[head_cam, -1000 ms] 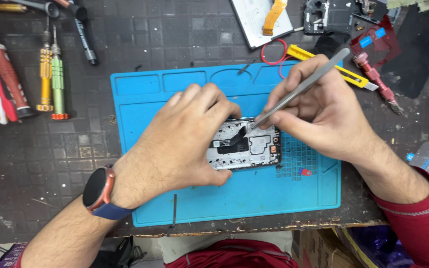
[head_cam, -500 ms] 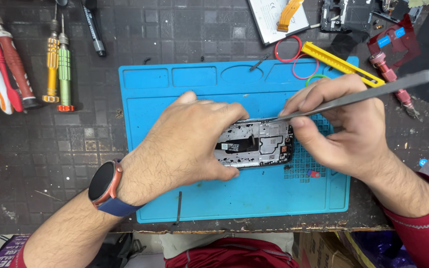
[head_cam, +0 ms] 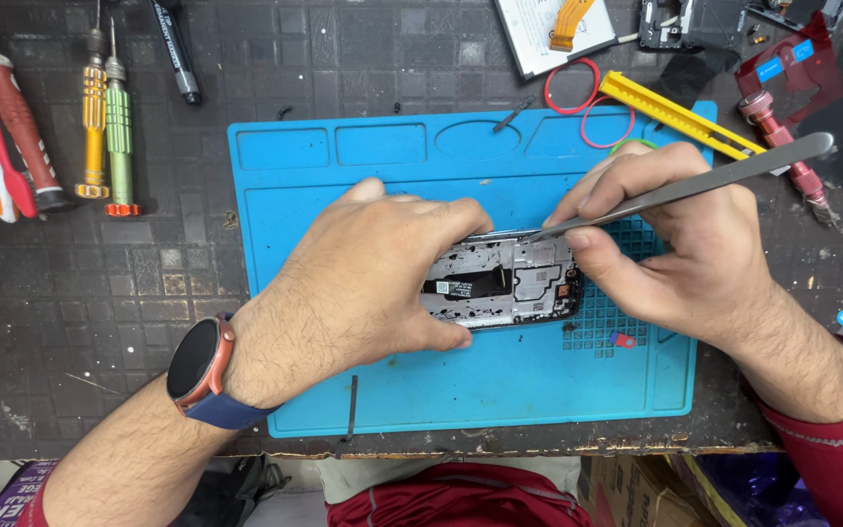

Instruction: The person works on a disassembled smartphone lying on a blue silicone repair mat, using a metal pry tool and tweezers to lift and reposition small internal components near the top edge of the phone frame. They hold the phone steady with one hand while prying and adjusting parts with the other throughout the clip.

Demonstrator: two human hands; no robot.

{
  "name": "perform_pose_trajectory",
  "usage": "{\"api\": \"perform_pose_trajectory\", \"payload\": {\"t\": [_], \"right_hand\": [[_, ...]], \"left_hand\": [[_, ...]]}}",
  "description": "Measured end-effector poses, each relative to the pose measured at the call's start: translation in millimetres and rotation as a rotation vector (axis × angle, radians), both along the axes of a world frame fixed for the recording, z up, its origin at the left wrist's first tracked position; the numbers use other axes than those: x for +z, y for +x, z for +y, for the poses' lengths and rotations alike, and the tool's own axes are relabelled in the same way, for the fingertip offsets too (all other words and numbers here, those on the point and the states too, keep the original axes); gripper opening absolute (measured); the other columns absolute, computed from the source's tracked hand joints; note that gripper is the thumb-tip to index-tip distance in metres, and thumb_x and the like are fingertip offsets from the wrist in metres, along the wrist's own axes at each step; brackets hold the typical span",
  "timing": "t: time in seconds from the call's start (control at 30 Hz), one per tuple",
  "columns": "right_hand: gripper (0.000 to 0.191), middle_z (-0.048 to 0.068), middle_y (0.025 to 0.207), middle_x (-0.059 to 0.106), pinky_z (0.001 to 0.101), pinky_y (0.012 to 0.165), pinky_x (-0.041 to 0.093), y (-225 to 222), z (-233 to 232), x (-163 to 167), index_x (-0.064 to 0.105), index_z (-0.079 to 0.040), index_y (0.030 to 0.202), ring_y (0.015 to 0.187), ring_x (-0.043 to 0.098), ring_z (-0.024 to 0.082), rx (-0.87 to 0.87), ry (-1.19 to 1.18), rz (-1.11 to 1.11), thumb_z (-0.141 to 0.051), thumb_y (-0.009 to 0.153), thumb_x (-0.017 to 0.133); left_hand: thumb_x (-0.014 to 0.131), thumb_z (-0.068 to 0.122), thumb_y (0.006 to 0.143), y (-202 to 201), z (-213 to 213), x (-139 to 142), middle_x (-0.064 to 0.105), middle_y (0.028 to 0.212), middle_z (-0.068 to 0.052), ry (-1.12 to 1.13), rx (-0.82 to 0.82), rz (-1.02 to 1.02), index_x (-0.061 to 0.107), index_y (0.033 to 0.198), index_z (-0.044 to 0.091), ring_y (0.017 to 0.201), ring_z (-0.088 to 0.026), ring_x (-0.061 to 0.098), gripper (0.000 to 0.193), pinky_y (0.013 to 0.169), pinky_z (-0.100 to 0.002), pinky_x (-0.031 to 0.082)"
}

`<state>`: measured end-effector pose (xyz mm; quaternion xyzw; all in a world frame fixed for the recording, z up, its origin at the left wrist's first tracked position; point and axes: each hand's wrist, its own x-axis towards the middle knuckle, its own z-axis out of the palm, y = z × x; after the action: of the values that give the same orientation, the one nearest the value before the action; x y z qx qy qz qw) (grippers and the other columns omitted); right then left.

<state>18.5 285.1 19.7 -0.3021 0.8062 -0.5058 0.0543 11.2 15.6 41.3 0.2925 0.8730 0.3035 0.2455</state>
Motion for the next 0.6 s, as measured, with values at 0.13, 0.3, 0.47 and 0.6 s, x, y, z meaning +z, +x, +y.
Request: {"api": "perform_pose_trajectory", "payload": {"t": [0.13,0.3,0.47,0.6], "right_hand": [[0.031,0.013,0.093,0.065,0.028,0.071,0.06,-0.5,-1.3,1.0,0.045,-0.001,0.112,0.09,0.075,0.021,0.008,0.033,0.058,0.005,0.096,0.07],[0.03,0.012,0.093,0.068,0.0296,0.07,0.059,-1.8,-3.9,4.5,0.049,-0.001,0.109,0.09,0.074,0.022,0.011,0.069,0.14,0.004,0.093,0.074],[0.027,0.01,0.089,0.066,0.0306,0.075,0.059,-2.9,-5.1,5.2,0.05,-0.001,0.105,0.089,0.074,0.02,-0.033,0.011,0.016,0.004,0.091,0.073],[0.027,0.009,0.092,0.067,0.0366,0.09,0.06,-3.6,-3.0,0.1,0.051,-0.001,0.105,0.094,0.072,0.021,-0.032,-0.031,-0.028,0.005,0.091,0.072]], "left_hand": [[0.094,0.038,0.057,0.2,-0.4,-1.5,0.073,0.091,-0.002,0.008,0.001,0.012,0.064,0.112,0.017,0.091,-0.024,0.068,0.065,0.083,-0.043,0.042],[0.095,0.038,0.055,-1.3,0.4,-1.3,0.074,0.09,-0.001,0.013,0.013,-0.028,0.065,0.11,0.018,0.09,-0.023,0.068,0.066,0.083,-0.042,0.042],[0.096,0.04,0.054,-3.4,0.6,-1.1,0.073,0.087,-0.002,0.025,0.015,-0.029,0.065,0.109,0.016,0.088,-0.024,0.069,0.068,0.081,-0.042,0.042],[0.096,0.04,0.053,-4.4,1.0,-2.4,0.073,0.086,-0.002,0.033,0.008,-0.027,0.065,0.107,0.016,0.088,-0.024,0.069,0.067,0.079,-0.042,0.042]]}}
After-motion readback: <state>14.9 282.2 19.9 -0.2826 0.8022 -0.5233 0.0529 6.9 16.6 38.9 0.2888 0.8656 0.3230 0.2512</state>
